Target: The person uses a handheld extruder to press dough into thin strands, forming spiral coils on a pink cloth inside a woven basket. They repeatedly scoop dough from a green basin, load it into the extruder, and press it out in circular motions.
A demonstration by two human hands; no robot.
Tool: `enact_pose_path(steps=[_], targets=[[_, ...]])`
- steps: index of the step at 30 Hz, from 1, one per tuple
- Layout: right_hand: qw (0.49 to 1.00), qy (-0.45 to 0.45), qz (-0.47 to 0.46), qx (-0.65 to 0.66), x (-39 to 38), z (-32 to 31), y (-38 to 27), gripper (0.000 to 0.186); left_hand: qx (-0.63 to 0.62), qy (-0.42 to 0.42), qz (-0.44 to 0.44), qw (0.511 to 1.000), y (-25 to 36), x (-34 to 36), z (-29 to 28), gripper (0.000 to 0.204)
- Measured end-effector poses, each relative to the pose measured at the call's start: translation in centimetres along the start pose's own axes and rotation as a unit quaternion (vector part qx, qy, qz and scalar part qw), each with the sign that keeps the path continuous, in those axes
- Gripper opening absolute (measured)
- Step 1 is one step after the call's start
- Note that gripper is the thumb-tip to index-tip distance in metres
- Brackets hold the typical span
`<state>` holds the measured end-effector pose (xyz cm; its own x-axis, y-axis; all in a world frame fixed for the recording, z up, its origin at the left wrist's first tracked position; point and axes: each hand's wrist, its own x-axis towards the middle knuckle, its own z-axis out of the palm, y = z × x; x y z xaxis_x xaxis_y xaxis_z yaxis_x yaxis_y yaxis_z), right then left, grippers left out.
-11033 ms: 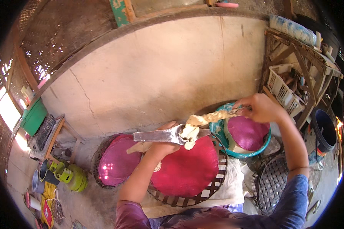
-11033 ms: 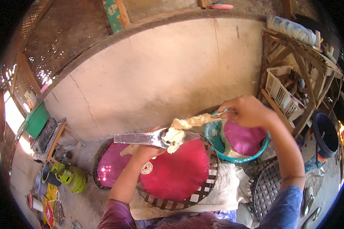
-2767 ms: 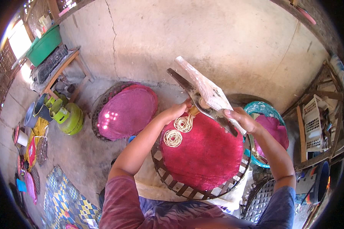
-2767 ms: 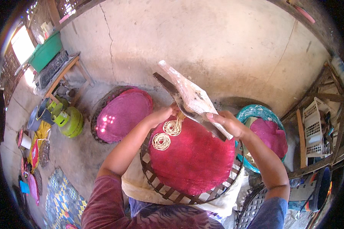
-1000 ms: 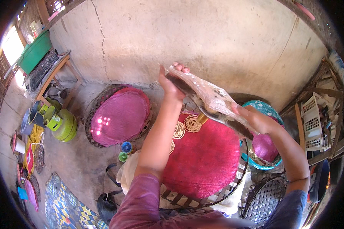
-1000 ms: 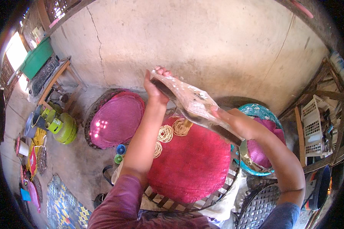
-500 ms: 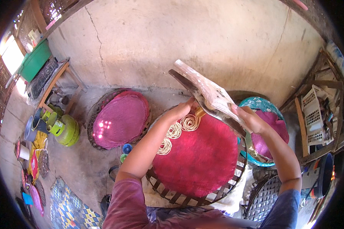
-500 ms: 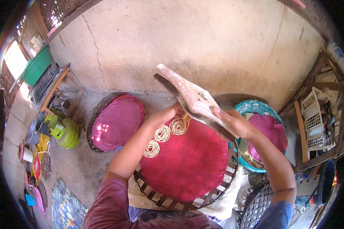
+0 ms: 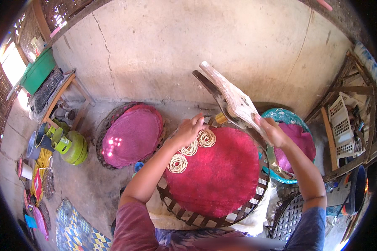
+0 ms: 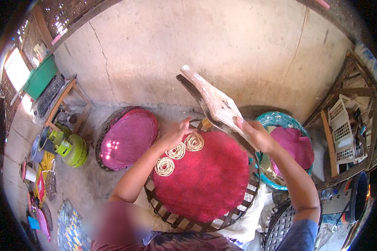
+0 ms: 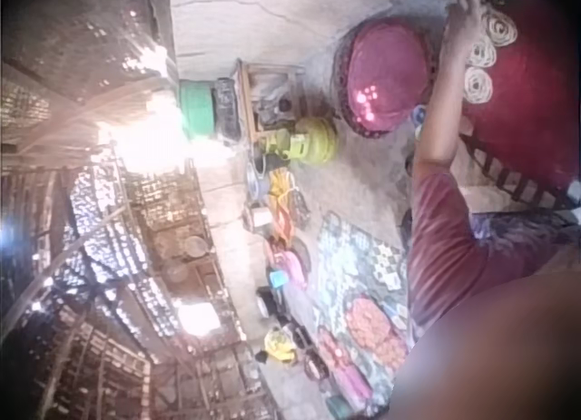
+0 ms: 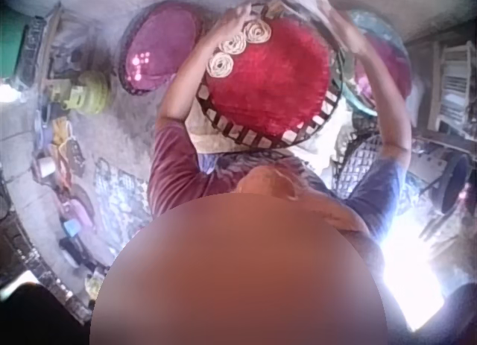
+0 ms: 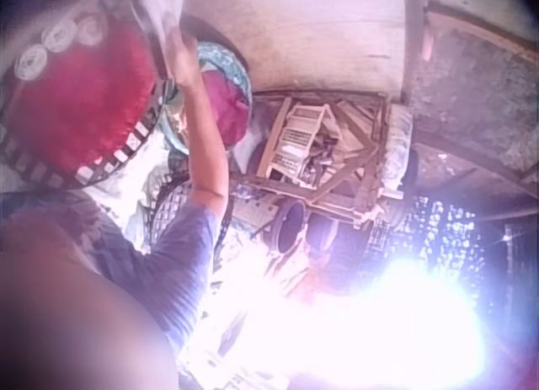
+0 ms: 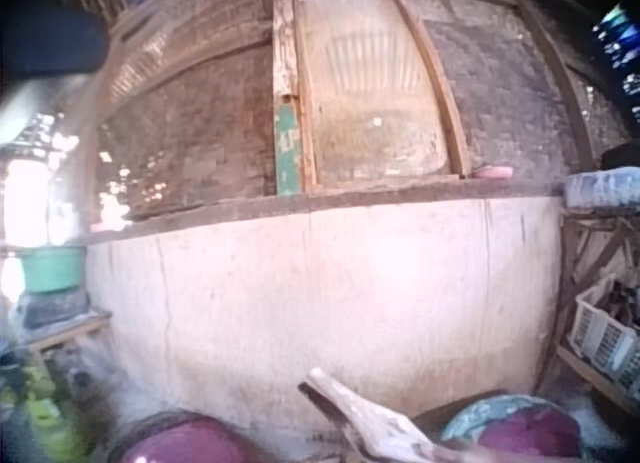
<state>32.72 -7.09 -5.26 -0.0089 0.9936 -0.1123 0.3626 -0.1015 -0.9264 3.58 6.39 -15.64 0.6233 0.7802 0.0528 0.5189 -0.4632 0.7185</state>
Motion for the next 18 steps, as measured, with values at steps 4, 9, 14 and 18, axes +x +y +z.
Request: enact_pose_path(steps=[4, 9, 14, 18], targets=[[0.999, 0.014, 0.03, 0.011, -1.4, -0.6, 0.2, 0.075, 0.422, 0.04, 0.093, 0.901, 2.3, -4.1, -0.9, 0.07], [0.995, -0.077, 0.007, 0.07, -3.7, -1.5, -1.5, 0.074, -0.364, 0.134, 0.059, 0.92, 7.8, 0.3, -7.8, 0.082], [0.971, -0.153, 0.094, 0.155, -4.0, -1.9, -3.8, 0.075, -0.787, 0.043, 0.163, 0.594, 12.3, 4.8, -8.9, 0.079], [0.961, -0.162, 0.216, 0.052, -1.6, -3.3, -4.0, 0.081, -0.85, 0.049, 0.166, 0.498, 11.4, 9.3, -4.8, 0.057]])
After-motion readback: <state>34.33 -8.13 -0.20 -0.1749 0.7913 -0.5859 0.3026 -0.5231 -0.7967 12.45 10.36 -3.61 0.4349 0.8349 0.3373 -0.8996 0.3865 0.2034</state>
